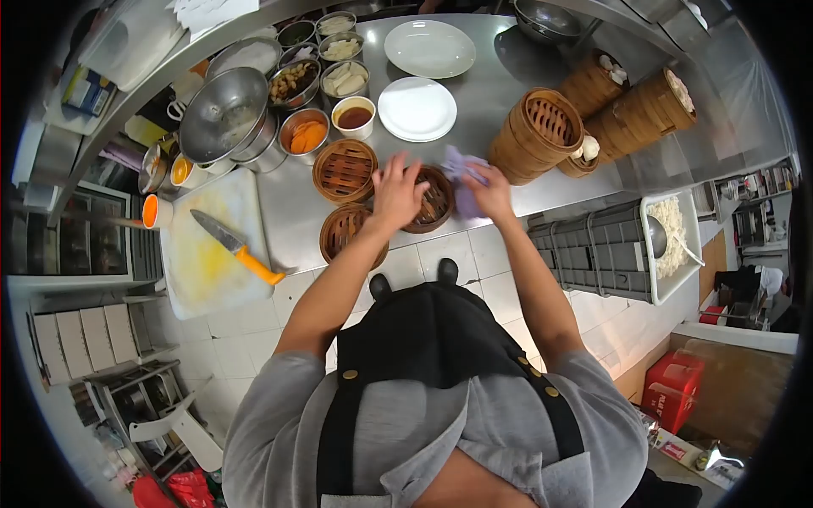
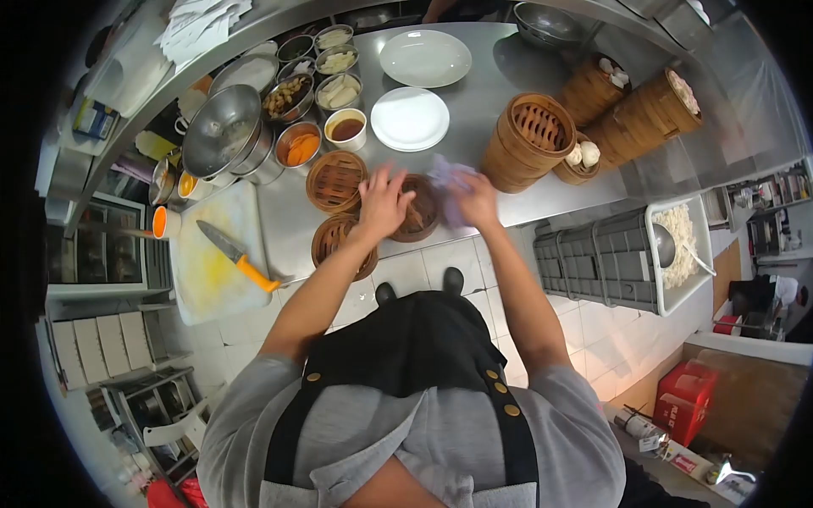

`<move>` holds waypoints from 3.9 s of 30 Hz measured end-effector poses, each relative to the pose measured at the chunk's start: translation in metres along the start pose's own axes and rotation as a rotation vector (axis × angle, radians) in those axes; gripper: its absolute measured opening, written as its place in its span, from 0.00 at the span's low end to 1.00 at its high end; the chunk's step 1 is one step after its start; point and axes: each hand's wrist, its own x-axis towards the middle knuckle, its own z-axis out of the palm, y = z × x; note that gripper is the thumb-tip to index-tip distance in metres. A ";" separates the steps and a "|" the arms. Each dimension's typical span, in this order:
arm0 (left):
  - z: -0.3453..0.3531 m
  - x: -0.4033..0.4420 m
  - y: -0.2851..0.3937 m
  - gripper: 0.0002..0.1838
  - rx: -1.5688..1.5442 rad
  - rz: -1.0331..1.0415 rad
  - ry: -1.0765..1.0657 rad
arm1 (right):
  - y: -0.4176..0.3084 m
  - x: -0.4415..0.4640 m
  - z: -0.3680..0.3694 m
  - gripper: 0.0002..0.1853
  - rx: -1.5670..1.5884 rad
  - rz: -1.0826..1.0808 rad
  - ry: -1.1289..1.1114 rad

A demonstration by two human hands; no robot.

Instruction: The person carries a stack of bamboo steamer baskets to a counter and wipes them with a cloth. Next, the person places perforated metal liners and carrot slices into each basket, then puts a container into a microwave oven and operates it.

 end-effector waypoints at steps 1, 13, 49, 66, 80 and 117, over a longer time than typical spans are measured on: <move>0.004 0.010 -0.008 0.24 0.004 0.009 -0.005 | 0.006 0.014 0.021 0.16 -0.047 0.064 -0.125; 0.033 0.018 -0.032 0.25 0.158 -0.010 -0.189 | -0.010 -0.094 0.047 0.08 0.479 0.520 -0.025; 0.031 0.020 -0.035 0.22 0.012 -0.127 -0.011 | -0.079 0.004 0.064 0.18 -1.052 -0.407 -1.060; 0.014 -0.101 0.042 0.28 -0.287 -0.315 -0.074 | -0.028 0.002 0.097 0.18 -0.404 -0.463 -0.615; -0.034 -0.154 -0.053 0.22 0.059 -0.831 0.470 | -0.131 -0.032 0.154 0.15 -0.591 -0.887 -0.854; -0.117 -0.084 -0.172 0.39 0.279 -0.554 -0.647 | -0.038 0.035 -0.131 0.28 -0.491 0.038 0.239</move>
